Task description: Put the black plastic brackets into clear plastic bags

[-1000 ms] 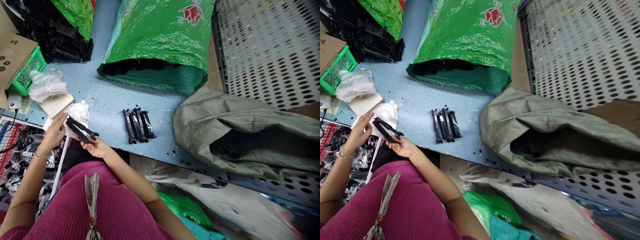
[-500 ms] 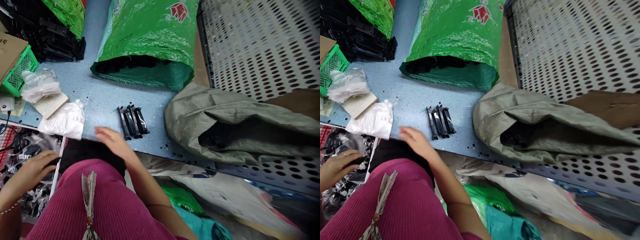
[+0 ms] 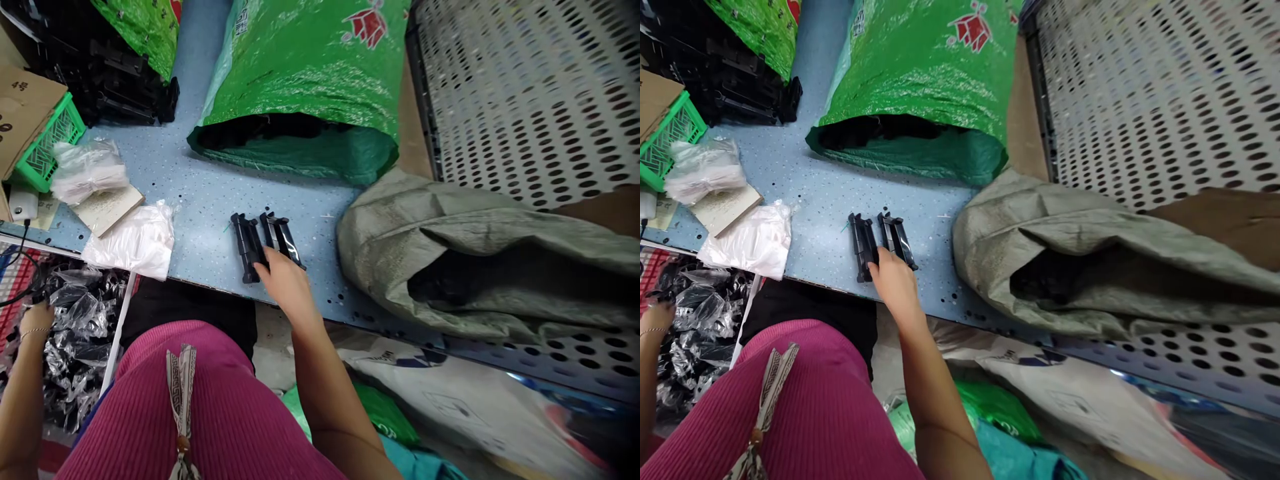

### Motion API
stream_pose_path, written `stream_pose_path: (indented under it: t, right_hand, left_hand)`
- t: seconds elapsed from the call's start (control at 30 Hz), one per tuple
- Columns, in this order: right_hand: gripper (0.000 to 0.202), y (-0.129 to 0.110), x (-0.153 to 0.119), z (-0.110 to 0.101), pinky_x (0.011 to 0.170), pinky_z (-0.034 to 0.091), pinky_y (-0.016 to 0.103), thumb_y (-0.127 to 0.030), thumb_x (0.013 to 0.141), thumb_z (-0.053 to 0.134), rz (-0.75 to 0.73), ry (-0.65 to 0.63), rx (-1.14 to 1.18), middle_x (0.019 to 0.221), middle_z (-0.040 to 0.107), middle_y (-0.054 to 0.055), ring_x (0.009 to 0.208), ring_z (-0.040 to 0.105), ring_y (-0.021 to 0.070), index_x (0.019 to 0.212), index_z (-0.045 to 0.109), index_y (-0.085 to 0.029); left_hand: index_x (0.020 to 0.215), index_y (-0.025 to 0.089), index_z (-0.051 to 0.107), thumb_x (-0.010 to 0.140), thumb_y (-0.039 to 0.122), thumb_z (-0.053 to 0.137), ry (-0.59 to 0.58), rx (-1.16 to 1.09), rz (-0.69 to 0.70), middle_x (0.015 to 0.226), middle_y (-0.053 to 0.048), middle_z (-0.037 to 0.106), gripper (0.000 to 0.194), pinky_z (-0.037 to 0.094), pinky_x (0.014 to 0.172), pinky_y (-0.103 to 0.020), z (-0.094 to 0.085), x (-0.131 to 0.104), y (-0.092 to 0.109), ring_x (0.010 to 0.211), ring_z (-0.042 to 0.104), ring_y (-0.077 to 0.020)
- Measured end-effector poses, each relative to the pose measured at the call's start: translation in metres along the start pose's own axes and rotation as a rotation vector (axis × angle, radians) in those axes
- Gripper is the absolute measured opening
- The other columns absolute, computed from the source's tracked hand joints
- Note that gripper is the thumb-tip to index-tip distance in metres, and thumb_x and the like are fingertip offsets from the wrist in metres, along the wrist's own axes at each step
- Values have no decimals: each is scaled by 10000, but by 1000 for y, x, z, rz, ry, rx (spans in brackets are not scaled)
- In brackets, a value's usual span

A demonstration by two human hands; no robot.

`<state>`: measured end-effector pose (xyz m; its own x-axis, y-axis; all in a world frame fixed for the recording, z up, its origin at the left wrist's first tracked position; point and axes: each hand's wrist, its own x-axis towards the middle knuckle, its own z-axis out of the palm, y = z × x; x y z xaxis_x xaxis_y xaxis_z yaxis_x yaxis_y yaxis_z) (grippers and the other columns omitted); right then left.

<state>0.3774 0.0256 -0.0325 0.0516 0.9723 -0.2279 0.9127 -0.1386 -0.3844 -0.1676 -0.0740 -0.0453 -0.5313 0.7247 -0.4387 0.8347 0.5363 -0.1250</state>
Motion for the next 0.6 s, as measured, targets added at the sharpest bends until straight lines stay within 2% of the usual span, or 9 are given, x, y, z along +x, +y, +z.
stream_pose_path:
  t: [0.07, 0.13, 0.2, 0.27, 0.3, 0.4, 0.5, 0.57, 0.6]
  right_hand:
    - [381, -8, 7, 10, 932, 539, 438, -224, 908, 613, -17, -39, 303, 1145, 747, 155, 1054, 704, 300, 1277, 668, -148]
    - [404, -25, 13, 24, 944, 548, 410, -241, 861, 650, -51, -116, 667, 1125, 760, 102, 1059, 704, 260, 1260, 684, -181]
    - [406, -48, 18, 39, 915, 560, 370, -276, 824, 690, -74, -222, 1002, 1083, 767, 66, 1034, 702, 226, 1223, 701, -199]
    - [386, -69, 20, 50, 858, 566, 329, -324, 787, 754, -81, -314, 1249, 1035, 767, 50, 984, 698, 204, 1153, 725, -204]
    - [373, -77, 21, 53, 828, 566, 311, -346, 771, 789, -79, -351, 1338, 1005, 764, 44, 951, 695, 194, 1111, 735, -204]
    - [337, -89, 24, 58, 754, 576, 289, -377, 738, 863, -44, -484, 1543, 904, 742, 24, 823, 686, 164, 998, 742, -202]
    - [314, -101, 29, 61, 709, 609, 291, -337, 700, 901, 27, -678, 1709, 842, 730, 2, 732, 681, 144, 927, 731, -200]
    - [293, -116, 36, 66, 700, 627, 287, -291, 681, 906, 54, -794, 1787, 830, 735, -4, 719, 682, 136, 891, 724, -197]
    - [279, -125, 39, 69, 699, 633, 282, -269, 677, 905, 60, -839, 1809, 822, 736, -2, 718, 683, 134, 873, 722, -190]
  left_hand:
    - [884, 146, 708, 949, 458, 470, 205, -93, 59, 810, -157, 717, 398, 537, 722, -412, -13, -2, 51, 798, 695, -316]
    - [829, 171, 697, 967, 471, 494, 428, -297, 415, 828, -112, 702, 387, 532, 808, -367, -25, -12, 118, 822, 670, -251]
    - [822, 173, 715, 960, 446, 553, 514, -455, 736, 894, -120, 696, 346, 530, 875, -375, -33, -24, 185, 889, 653, -247]
    - [785, 170, 719, 902, 380, 654, 509, -517, 855, 1034, -159, 691, 249, 518, 936, -428, -36, -27, 233, 993, 629, -285]
    - [752, 171, 715, 875, 335, 680, 482, -567, 860, 1052, -161, 682, 208, 515, 938, -440, -38, -25, 247, 998, 621, -289]
    - [672, 177, 692, 774, 303, 756, 290, -873, 749, 891, -93, 645, 175, 515, 811, -385, -41, -7, 251, 829, 604, -222]
    - [678, 173, 688, 674, 426, 827, -63, -1233, 599, 698, -7, 566, 288, 415, 602, -289, -47, 7, 232, 616, 494, -130]
    - [688, 165, 695, 659, 454, 829, -214, -1326, 562, 686, 2, 576, 320, 356, 556, -262, -51, 7, 224, 580, 457, -102]
    - [698, 160, 703, 662, 447, 828, -235, -1334, 566, 703, -5, 598, 314, 360, 561, -257, -53, 4, 222, 591, 473, -101]
